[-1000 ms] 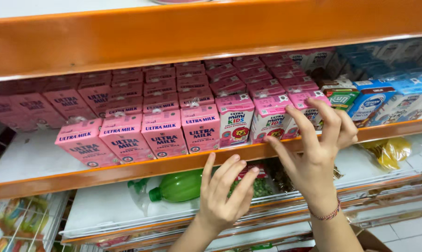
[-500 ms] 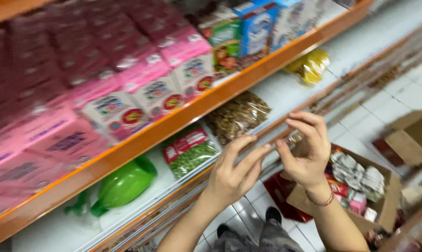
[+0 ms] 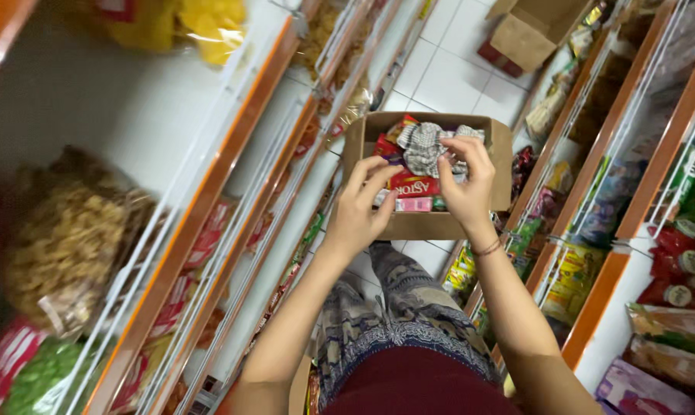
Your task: The person organizes milk cartons on a shelf by hand, taking them from a box and placing them on the shelf, while also handling a cloth.
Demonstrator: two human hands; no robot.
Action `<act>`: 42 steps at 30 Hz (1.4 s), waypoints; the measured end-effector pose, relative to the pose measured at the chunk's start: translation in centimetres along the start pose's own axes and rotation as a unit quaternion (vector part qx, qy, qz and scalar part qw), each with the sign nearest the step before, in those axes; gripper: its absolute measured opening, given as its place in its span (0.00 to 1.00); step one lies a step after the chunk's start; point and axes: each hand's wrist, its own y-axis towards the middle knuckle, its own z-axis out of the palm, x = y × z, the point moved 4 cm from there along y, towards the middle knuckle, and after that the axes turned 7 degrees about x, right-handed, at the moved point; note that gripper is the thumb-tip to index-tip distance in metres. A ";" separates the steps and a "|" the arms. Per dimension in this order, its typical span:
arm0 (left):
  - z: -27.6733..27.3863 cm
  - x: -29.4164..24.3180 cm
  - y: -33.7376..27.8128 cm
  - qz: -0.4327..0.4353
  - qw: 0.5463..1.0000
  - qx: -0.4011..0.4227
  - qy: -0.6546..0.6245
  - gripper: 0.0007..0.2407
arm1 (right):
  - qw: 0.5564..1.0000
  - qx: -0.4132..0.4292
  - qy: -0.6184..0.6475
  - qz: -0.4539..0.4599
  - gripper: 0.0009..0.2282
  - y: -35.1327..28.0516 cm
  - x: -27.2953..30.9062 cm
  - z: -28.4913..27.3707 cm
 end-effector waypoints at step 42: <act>9.8 10.8 2.4 -0.142 0.982 0.001 0.127 0.35 | 0.825 0.341 0.342 0.293 0.18 -2.1 -16.5 6.2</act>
